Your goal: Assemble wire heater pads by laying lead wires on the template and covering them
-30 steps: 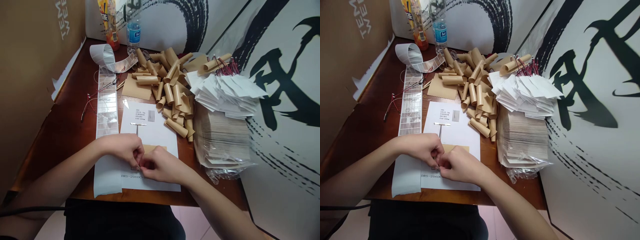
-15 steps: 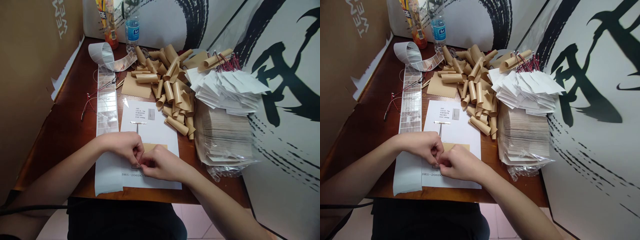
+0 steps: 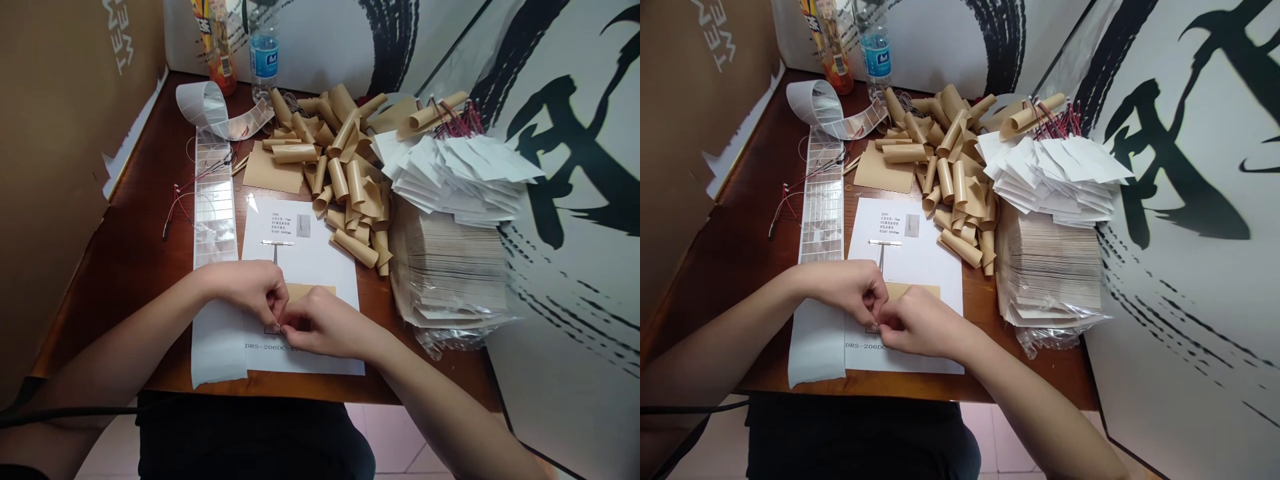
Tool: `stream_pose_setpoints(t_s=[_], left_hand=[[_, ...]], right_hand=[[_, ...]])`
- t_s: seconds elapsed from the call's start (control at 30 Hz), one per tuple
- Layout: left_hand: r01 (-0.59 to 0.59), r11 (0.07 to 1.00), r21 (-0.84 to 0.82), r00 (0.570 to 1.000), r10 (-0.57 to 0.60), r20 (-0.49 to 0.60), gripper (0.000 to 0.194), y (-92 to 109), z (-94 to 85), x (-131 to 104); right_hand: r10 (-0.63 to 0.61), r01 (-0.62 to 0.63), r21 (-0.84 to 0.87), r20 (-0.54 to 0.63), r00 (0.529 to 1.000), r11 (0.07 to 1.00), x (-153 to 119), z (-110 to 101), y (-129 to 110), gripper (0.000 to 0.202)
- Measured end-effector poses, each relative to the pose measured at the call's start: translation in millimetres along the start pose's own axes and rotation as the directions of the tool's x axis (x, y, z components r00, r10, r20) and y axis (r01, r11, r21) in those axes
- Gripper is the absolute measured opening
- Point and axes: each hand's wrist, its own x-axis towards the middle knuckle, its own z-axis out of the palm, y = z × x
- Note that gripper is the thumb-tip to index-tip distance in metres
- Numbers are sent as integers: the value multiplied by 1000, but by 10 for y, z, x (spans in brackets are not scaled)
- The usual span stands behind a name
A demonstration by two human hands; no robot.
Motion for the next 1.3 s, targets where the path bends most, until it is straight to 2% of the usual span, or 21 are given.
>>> stream_pose_setpoints(t_s=[0.3,0.67,1.3], left_hand=[[7,1000,11,1000,-7,4,8,8,-3,-2],[-8,1000,-8,1000,8,7,7,4,-9,6],[9,999,44,1000,-9,0,7,15,-7,8]], right_hand=[[-65,66,15,-4,998,998,2,30,61,21],[-35,35,-32,-1,999,999,-7,-4,22,21],[-106,106,9,-15,994,994,5,43,92,22]])
